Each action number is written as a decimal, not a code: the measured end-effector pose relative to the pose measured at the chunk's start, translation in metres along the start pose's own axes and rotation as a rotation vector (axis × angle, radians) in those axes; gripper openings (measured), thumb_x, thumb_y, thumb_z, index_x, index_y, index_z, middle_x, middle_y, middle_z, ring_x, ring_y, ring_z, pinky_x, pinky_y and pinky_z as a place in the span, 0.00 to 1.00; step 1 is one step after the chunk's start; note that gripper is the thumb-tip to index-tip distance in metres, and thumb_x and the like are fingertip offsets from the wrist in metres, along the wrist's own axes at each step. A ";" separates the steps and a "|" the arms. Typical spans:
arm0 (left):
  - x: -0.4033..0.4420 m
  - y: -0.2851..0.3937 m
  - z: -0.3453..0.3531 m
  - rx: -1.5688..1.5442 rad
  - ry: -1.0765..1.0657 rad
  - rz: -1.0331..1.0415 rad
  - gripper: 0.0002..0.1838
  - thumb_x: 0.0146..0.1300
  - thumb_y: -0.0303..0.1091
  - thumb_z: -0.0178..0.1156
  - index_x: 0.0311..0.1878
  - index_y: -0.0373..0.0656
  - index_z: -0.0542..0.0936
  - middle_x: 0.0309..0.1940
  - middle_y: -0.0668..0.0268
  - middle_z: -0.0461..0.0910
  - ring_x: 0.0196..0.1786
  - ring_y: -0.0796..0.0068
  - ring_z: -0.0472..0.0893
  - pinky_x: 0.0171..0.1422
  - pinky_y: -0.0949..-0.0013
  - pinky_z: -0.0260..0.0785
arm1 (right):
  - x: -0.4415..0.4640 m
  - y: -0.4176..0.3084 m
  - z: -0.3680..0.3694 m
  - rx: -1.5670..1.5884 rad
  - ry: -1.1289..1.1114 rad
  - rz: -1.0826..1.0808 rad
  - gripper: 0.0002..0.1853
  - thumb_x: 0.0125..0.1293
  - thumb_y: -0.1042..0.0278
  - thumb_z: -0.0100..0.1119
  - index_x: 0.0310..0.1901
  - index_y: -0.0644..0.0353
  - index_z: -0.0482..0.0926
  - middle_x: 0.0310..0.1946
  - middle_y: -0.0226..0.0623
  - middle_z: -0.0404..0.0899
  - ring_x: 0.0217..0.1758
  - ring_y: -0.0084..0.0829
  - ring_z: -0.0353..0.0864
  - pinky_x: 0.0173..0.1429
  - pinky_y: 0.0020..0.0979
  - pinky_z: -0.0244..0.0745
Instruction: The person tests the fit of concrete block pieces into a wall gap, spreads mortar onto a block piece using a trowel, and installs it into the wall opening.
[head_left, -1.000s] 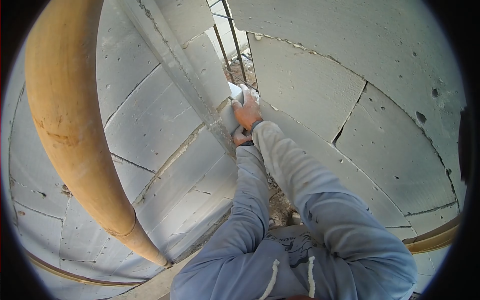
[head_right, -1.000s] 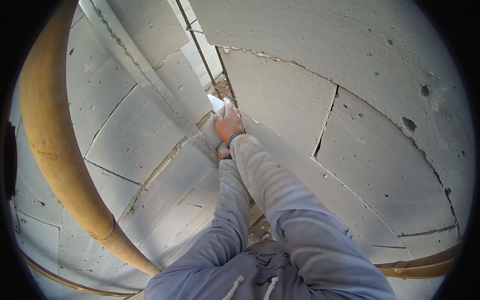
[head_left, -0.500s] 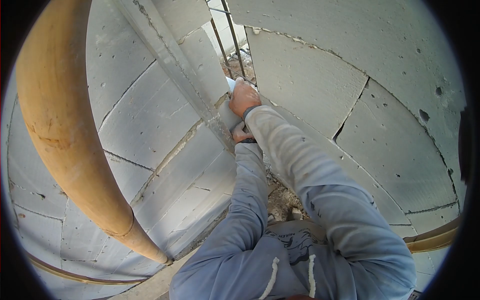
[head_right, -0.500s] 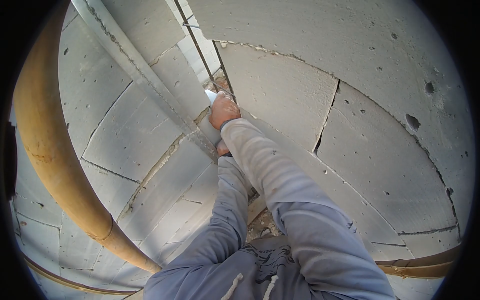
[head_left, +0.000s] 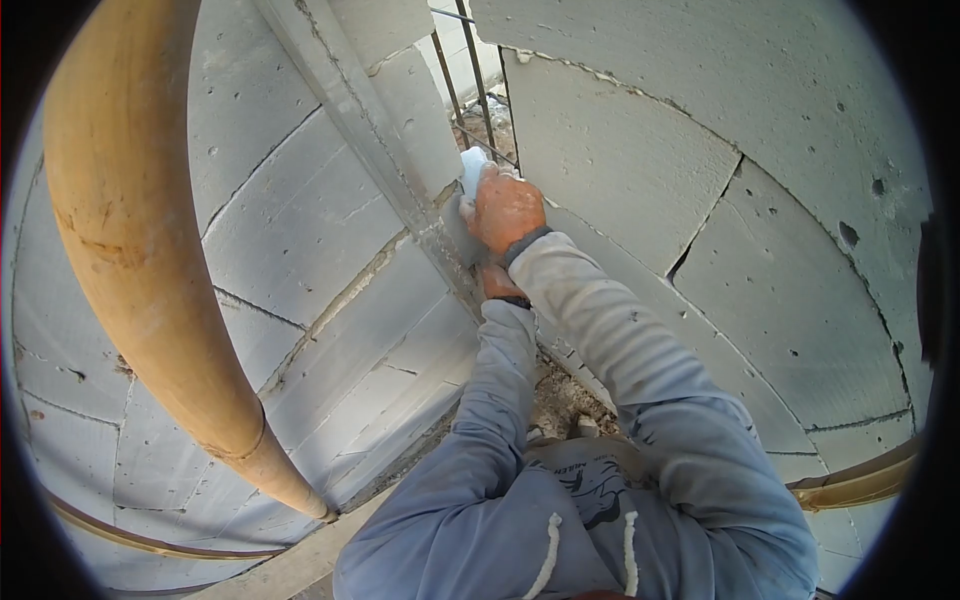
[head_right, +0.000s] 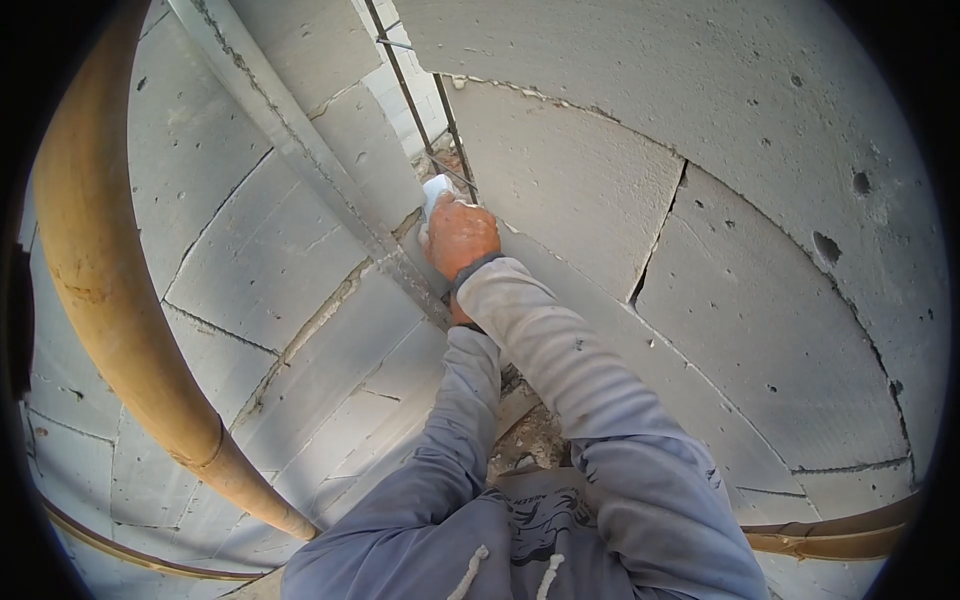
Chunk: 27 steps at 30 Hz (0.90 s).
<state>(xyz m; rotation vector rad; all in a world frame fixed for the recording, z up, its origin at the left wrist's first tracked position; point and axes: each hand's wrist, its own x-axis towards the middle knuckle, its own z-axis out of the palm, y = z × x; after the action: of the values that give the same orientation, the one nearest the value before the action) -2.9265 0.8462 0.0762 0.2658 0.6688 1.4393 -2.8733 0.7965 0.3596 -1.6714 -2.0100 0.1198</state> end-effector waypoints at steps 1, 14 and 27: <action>-0.010 -0.001 -0.001 -0.132 -0.011 -0.055 0.28 0.59 0.54 0.57 0.55 0.42 0.75 0.49 0.57 0.79 0.48 0.60 0.80 0.51 0.64 0.72 | -0.006 0.001 0.000 0.024 0.091 0.000 0.21 0.55 0.57 0.60 0.41 0.68 0.73 0.32 0.51 0.81 0.36 0.48 0.83 0.44 0.41 0.77; -0.154 0.049 0.030 -0.241 -0.592 -0.386 0.42 0.63 0.70 0.36 0.68 0.44 0.59 0.64 0.51 0.63 0.64 0.44 0.65 0.66 0.43 0.59 | -0.205 0.044 0.016 0.317 0.153 -0.345 0.28 0.46 0.70 0.68 0.50 0.66 0.70 0.41 0.49 0.72 0.48 0.48 0.73 0.53 0.42 0.70; -0.219 0.056 0.013 0.076 -0.262 -0.315 0.36 0.68 0.61 0.37 0.67 0.41 0.61 0.58 0.55 0.71 0.58 0.58 0.73 0.61 0.55 0.67 | -0.283 0.070 0.025 0.418 -0.161 -0.077 0.27 0.53 0.66 0.64 0.54 0.63 0.69 0.51 0.51 0.69 0.57 0.51 0.69 0.62 0.43 0.65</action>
<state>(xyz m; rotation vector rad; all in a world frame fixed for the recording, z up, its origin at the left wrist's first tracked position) -2.9633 0.6453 0.1749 0.3831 0.5241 1.0573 -2.7922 0.5537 0.2179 -1.3526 -1.9893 0.6199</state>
